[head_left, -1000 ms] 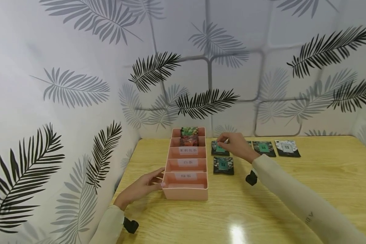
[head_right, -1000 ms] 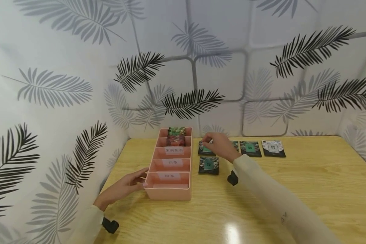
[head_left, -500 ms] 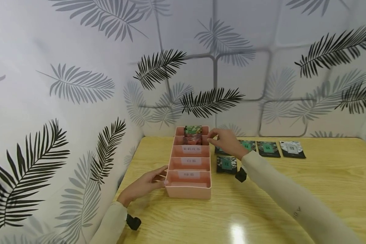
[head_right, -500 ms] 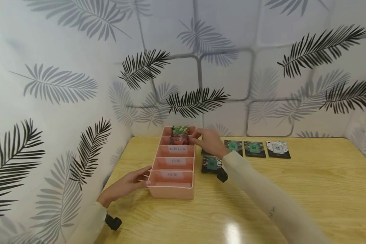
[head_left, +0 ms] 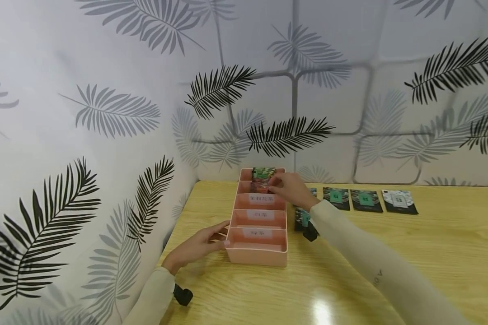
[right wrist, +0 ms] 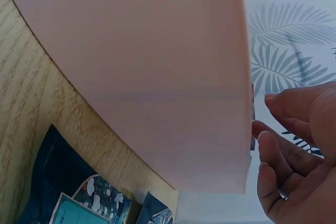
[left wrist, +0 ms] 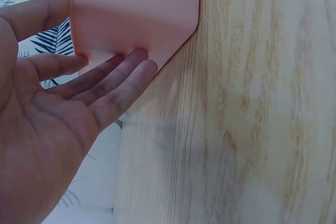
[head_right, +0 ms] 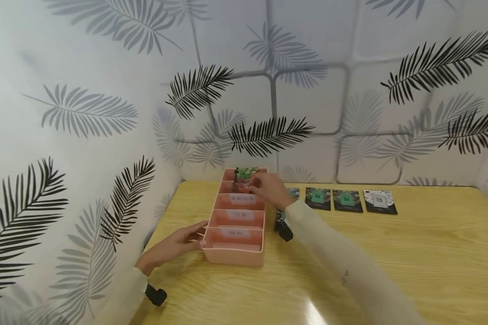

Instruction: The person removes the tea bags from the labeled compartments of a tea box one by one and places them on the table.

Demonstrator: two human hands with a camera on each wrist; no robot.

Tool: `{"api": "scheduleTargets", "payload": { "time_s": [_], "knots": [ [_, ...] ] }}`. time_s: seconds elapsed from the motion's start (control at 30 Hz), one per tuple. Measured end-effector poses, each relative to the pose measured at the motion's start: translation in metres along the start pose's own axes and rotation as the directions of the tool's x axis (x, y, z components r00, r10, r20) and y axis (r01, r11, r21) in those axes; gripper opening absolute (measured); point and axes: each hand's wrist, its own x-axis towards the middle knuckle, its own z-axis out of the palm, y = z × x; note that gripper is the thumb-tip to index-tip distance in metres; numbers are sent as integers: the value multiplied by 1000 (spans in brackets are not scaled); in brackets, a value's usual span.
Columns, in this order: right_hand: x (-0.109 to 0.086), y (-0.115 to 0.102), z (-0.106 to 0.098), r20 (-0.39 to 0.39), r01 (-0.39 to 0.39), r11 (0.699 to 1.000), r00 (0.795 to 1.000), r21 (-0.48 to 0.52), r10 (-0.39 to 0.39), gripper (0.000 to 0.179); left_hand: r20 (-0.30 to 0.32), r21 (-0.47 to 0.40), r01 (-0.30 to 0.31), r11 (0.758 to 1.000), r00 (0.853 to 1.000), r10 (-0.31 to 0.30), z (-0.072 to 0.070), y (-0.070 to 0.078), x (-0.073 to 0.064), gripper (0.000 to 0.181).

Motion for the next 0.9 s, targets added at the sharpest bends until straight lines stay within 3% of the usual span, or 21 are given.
{"api": "scheduleTargets", "payload": {
  "time_s": [0.4,0.63,0.9],
  "knots": [
    [14,2,6,44,-58,997,997,-44,60,18,5,-25,-35,999,999,35,1,0,0,66],
    [14,0,8,39,-93,994,995,-61,95,16,23,-74,-7,997,1000,8,4,25,-8,65],
    [16,1,12,21,-99,994,995,-45,100,18,8,-45,-4,999,1000,4,4,14,-6,65]
  ]
}}
